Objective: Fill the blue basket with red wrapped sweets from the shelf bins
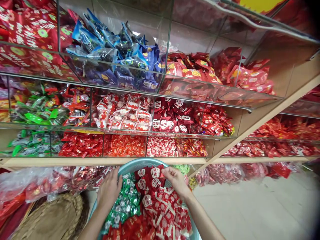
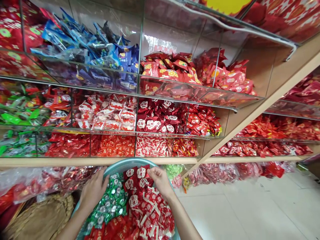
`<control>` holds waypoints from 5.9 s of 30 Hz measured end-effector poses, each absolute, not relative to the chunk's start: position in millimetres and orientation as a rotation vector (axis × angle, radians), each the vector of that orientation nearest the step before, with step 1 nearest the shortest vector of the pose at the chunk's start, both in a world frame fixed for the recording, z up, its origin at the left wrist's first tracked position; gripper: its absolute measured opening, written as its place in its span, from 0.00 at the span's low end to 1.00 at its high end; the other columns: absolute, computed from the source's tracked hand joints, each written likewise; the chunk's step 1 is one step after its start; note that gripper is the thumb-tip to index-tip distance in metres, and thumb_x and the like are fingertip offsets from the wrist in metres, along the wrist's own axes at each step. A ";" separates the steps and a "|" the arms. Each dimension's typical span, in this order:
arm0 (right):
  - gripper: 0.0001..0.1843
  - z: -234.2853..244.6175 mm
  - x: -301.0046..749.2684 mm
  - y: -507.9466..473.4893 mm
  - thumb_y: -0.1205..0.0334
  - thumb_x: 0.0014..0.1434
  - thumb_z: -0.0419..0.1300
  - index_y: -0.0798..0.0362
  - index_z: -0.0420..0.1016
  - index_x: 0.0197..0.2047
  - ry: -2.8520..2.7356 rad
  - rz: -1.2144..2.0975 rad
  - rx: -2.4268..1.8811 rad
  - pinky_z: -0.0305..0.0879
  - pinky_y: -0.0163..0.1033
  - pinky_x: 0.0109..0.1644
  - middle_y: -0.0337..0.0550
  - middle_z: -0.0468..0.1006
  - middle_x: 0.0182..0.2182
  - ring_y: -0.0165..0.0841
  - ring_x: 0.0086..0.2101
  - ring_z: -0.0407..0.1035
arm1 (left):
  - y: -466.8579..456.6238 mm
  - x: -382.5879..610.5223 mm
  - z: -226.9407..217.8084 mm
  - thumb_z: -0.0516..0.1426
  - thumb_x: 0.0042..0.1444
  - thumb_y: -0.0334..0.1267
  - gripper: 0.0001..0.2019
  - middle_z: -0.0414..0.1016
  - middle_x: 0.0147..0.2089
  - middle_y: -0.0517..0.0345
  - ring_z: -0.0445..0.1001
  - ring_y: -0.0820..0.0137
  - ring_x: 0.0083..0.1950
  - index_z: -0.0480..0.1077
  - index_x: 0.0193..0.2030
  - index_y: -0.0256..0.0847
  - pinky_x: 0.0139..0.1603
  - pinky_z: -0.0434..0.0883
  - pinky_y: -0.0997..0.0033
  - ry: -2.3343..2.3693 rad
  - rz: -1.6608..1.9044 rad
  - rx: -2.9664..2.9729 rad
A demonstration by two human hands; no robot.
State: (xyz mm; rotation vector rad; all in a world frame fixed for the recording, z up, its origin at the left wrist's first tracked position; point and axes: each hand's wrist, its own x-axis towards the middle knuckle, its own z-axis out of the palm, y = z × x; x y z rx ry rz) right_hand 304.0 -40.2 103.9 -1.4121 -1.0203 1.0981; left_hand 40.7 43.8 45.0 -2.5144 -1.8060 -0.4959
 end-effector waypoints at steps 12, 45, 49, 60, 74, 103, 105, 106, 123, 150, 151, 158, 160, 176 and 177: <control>0.24 61.5 301.0 -21.1 0.40 0.39 0.66 0.52 0.67 0.22 -0.726 1.218 -1.447 0.59 0.34 0.31 0.33 0.69 0.18 0.29 0.24 0.67 | 43.0 40.6 47.4 0.43 0.62 0.41 0.21 0.74 0.52 0.46 0.74 0.59 0.50 0.62 0.57 0.34 0.47 0.70 0.61 -1.807 -0.517 -2.523; 0.12 271.2 321.9 79.5 0.54 0.53 0.59 0.54 0.73 0.36 -1.500 0.071 -1.582 0.60 0.35 0.34 0.42 0.76 0.30 0.31 0.29 0.67 | 50.1 35.0 31.1 0.43 0.62 0.40 0.21 0.75 0.51 0.46 0.75 0.60 0.49 0.64 0.56 0.33 0.47 0.71 0.62 -1.754 -0.567 -2.497; 0.10 268.8 317.1 105.4 0.56 0.52 0.58 0.53 0.72 0.25 -1.500 0.181 -1.629 0.57 0.34 0.30 0.36 0.72 0.20 0.28 0.23 0.62 | 49.2 35.5 33.6 0.43 0.62 0.40 0.20 0.75 0.52 0.47 0.75 0.60 0.49 0.63 0.56 0.34 0.46 0.71 0.62 -1.765 -0.553 -2.516; 0.13 270.6 324.8 18.6 0.51 0.54 0.59 0.53 0.68 0.30 -1.092 0.310 -1.317 0.63 0.34 0.29 0.35 0.71 0.19 0.27 0.22 0.65 | 46.3 38.1 42.3 0.43 0.61 0.40 0.20 0.75 0.51 0.46 0.74 0.60 0.49 0.63 0.55 0.34 0.47 0.71 0.61 -1.804 -0.578 -2.532; 0.25 46.0 269.1 -62.7 0.50 0.41 0.67 0.52 0.64 0.39 -0.481 1.127 -1.489 0.65 0.35 0.24 0.33 0.73 0.18 0.34 0.22 0.72 | 44.5 38.1 42.3 0.42 0.62 0.41 0.21 0.74 0.53 0.45 0.73 0.59 0.51 0.63 0.57 0.33 0.48 0.70 0.61 -1.806 -0.562 -2.541; 0.16 252.5 315.2 48.8 0.52 0.58 0.54 0.52 0.70 0.24 -1.508 -0.126 -1.807 0.57 0.37 0.37 0.42 0.74 0.25 0.33 0.30 0.65 | 47.9 35.8 34.8 0.42 0.62 0.41 0.21 0.74 0.52 0.46 0.74 0.61 0.51 0.63 0.56 0.34 0.47 0.71 0.63 -1.765 -0.597 -2.519; 0.20 257.5 311.8 65.7 0.49 0.56 0.57 0.52 0.68 0.19 -1.537 -0.097 -1.956 0.56 0.40 0.38 0.42 0.74 0.24 0.34 0.29 0.66 | 47.9 35.0 34.7 0.43 0.61 0.41 0.21 0.75 0.52 0.47 0.74 0.61 0.50 0.64 0.56 0.35 0.47 0.71 0.63 -1.767 -0.616 -2.515; 0.21 258.3 309.8 72.3 0.48 0.55 0.58 0.52 0.68 0.17 -1.538 -0.039 -2.016 0.55 0.40 0.38 0.41 0.73 0.22 0.34 0.29 0.65 | 47.9 34.6 34.6 0.43 0.61 0.41 0.21 0.75 0.51 0.47 0.74 0.61 0.49 0.64 0.56 0.36 0.47 0.71 0.63 -1.769 -0.619 -2.511; 0.15 262.1 348.1 11.6 0.50 0.55 0.59 0.54 0.72 0.30 -1.177 0.275 -1.342 0.62 0.35 0.35 0.38 0.73 0.26 0.28 0.28 0.64 | 44.5 37.9 40.8 0.42 0.62 0.41 0.21 0.74 0.52 0.45 0.74 0.59 0.49 0.62 0.57 0.33 0.47 0.69 0.61 -1.762 -0.516 -2.493; 0.07 91.7 257.6 48.4 0.59 0.57 0.57 0.53 0.73 0.33 -1.773 0.616 -2.099 0.56 0.35 0.36 0.46 0.76 0.32 0.35 0.36 0.69 | 46.1 36.7 37.8 0.43 0.62 0.40 0.20 0.74 0.52 0.46 0.74 0.60 0.50 0.63 0.56 0.33 0.46 0.70 0.63 -1.744 -0.529 -2.495; 0.08 98.3 260.5 44.2 0.58 0.58 0.57 0.53 0.73 0.34 -1.785 0.562 -2.113 0.56 0.34 0.36 0.45 0.77 0.32 0.34 0.35 0.69 | 46.9 36.1 36.6 0.43 0.62 0.40 0.20 0.74 0.52 0.46 0.74 0.61 0.49 0.63 0.56 0.33 0.46 0.70 0.63 -1.738 -0.530 -2.495; 0.16 188.8 316.2 18.2 0.55 0.62 0.50 0.52 0.71 0.27 -1.702 0.263 -1.822 0.53 0.31 0.28 0.38 0.73 0.20 0.28 0.22 0.63 | 51.4 33.6 29.5 0.41 0.62 0.42 0.22 0.74 0.52 0.45 0.74 0.61 0.50 0.62 0.57 0.32 0.47 0.70 0.64 -1.724 -0.490 -2.483; 0.19 215.1 338.1 18.4 0.52 0.61 0.52 0.52 0.68 0.23 -1.547 0.119 -1.768 0.53 0.32 0.27 0.36 0.70 0.17 0.27 0.19 0.60 | 51.6 34.2 30.0 0.41 0.62 0.42 0.23 0.74 0.52 0.44 0.74 0.60 0.51 0.63 0.57 0.32 0.47 0.70 0.63 -1.736 -0.481 -2.487; 0.12 270.2 382.1 61.5 0.74 0.64 0.49 0.58 0.66 0.29 -0.291 0.989 -1.169 0.64 0.18 0.18 0.38 0.74 0.14 0.20 0.14 0.65 | 51.6 36.6 35.3 0.40 0.62 0.42 0.24 0.73 0.53 0.44 0.74 0.60 0.51 0.63 0.57 0.33 0.47 0.70 0.62 -1.769 -0.489 -2.512; 0.12 270.7 381.8 62.4 0.74 0.64 0.48 0.57 0.66 0.29 -0.292 0.986 -1.169 0.64 0.18 0.18 0.37 0.74 0.14 0.19 0.13 0.65 | 51.2 36.6 35.9 0.40 0.62 0.42 0.23 0.74 0.53 0.45 0.74 0.60 0.51 0.63 0.57 0.32 0.47 0.70 0.62 -1.769 -0.489 -2.511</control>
